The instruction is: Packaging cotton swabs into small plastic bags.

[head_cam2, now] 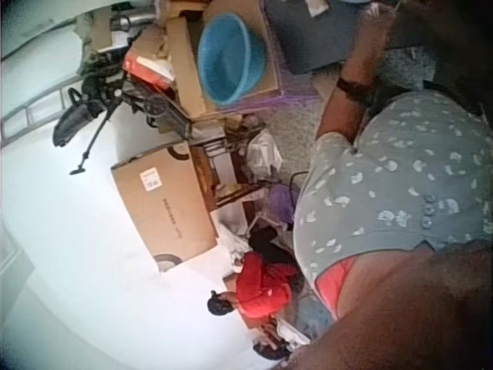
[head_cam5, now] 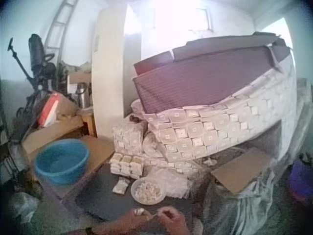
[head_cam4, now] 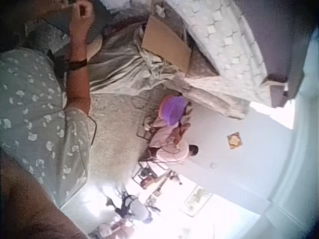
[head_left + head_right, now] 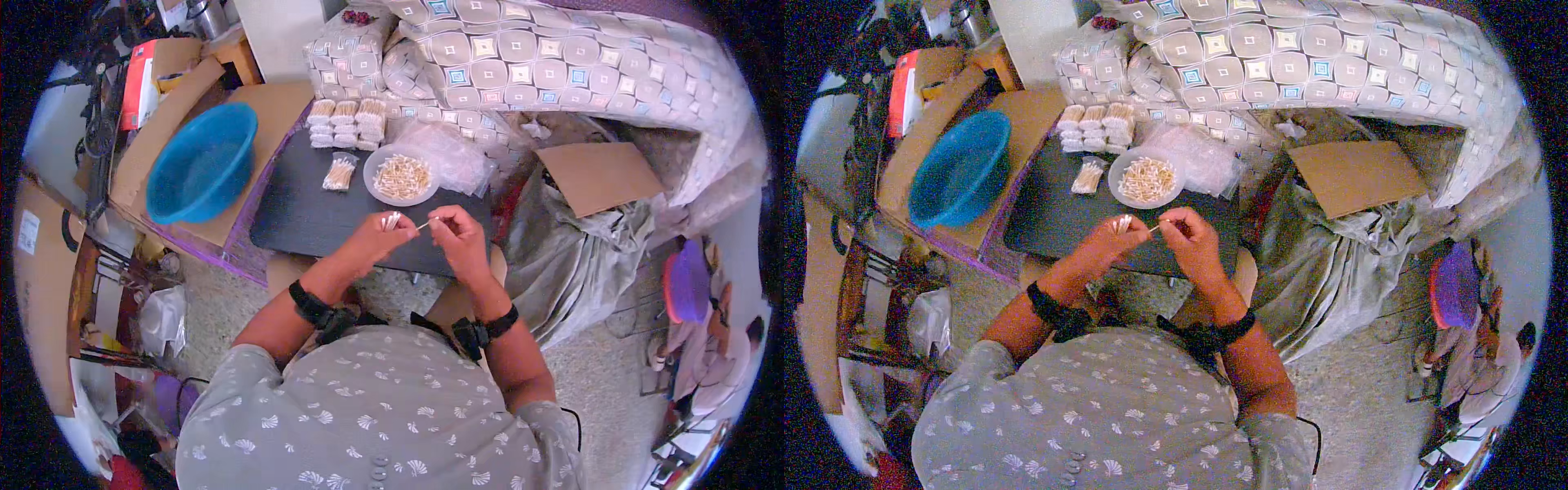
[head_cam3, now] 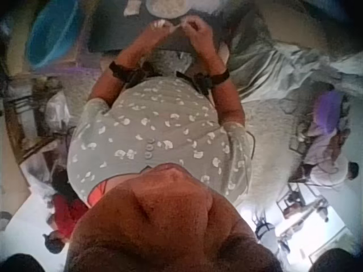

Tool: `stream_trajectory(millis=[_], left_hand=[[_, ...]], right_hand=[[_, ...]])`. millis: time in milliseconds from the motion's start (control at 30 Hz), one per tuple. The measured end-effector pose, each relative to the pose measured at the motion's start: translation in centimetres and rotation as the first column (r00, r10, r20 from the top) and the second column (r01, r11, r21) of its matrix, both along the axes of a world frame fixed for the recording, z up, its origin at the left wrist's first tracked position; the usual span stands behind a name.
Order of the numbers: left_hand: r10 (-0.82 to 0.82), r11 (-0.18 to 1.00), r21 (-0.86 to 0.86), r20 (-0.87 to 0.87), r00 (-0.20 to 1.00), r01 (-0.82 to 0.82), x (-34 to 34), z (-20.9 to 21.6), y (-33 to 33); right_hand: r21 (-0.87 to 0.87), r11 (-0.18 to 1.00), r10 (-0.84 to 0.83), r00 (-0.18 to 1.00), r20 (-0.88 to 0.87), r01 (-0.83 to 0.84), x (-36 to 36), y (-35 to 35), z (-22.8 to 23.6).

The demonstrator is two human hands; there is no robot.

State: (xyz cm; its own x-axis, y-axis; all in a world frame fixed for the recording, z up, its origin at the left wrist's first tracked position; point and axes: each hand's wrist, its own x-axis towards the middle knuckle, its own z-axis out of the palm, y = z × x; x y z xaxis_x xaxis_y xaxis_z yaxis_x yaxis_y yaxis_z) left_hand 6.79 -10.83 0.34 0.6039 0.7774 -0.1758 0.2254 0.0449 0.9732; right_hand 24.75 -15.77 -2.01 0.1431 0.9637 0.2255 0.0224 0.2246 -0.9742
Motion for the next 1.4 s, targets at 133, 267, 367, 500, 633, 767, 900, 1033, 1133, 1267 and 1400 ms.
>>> stream_trajectory(millis=[133,267,367,500,633,767,900,1033,1133,1267,1400], left_hand=[[0.107,0.994,0.019,0.119,0.987,-0.110,0.1,-0.3,0.3],[0.111,0.989,0.091,0.092,0.990,-0.119,0.1,0.2,0.2],[0.090,0.994,0.058,0.080,0.993,-0.095,0.0,0.3,0.2],[0.061,0.990,0.121,0.091,0.994,-0.072,-0.2,-0.7,0.5],[0.045,0.990,0.130,0.089,0.995,-0.056,-0.1,-1.2,0.6],[0.160,0.974,0.128,0.187,0.969,-0.185,0.1,-1.9,1.0],[0.159,0.978,0.089,0.257,0.953,-0.188,0.2,-1.0,0.8],[0.103,0.986,0.108,0.228,0.968,-0.130,0.2,-1.1,1.0],[0.059,0.983,0.156,0.209,0.976,-0.092,0.6,-1.2,0.7],[0.032,0.991,0.119,0.216,0.976,-0.059,0.9,-1.5,0.6],[0.022,0.995,0.094,0.186,0.982,-0.040,0.9,-1.2,0.4]], right_hand=[[-0.016,0.997,-0.069,0.997,0.036,0.070,0.1,-0.3,-0.4],[0.025,0.999,-0.043,0.998,-0.055,0.044,0.0,-0.4,-1.0],[0.023,0.996,-0.082,0.991,-0.110,0.086,0.0,-0.4,-1.2],[-0.007,0.997,-0.083,0.985,-0.151,0.083,-0.1,-0.5,-1.1],[-0.012,0.995,-0.100,0.983,-0.152,0.099,-0.2,-0.7,-1.7],[-0.014,0.997,-0.072,0.985,-0.157,0.071,-0.5,-0.8,-2.3],[-0.078,0.997,0.005,0.999,-0.040,-0.008,-0.7,-1.0,-3.2],[-0.085,0.992,0.098,0.994,0.040,-0.094,-1.3,-1.0,-3.6],[-0.118,0.982,0.147,0.989,0.001,-0.146,-1.6,-1.3,-3.3],[-0.127,0.979,0.160,0.987,0.000,-0.159,-1.6,-1.4,-3.4],[-0.128,0.978,0.163,0.987,-0.009,-0.163,-1.7,-1.5,-3.7]])
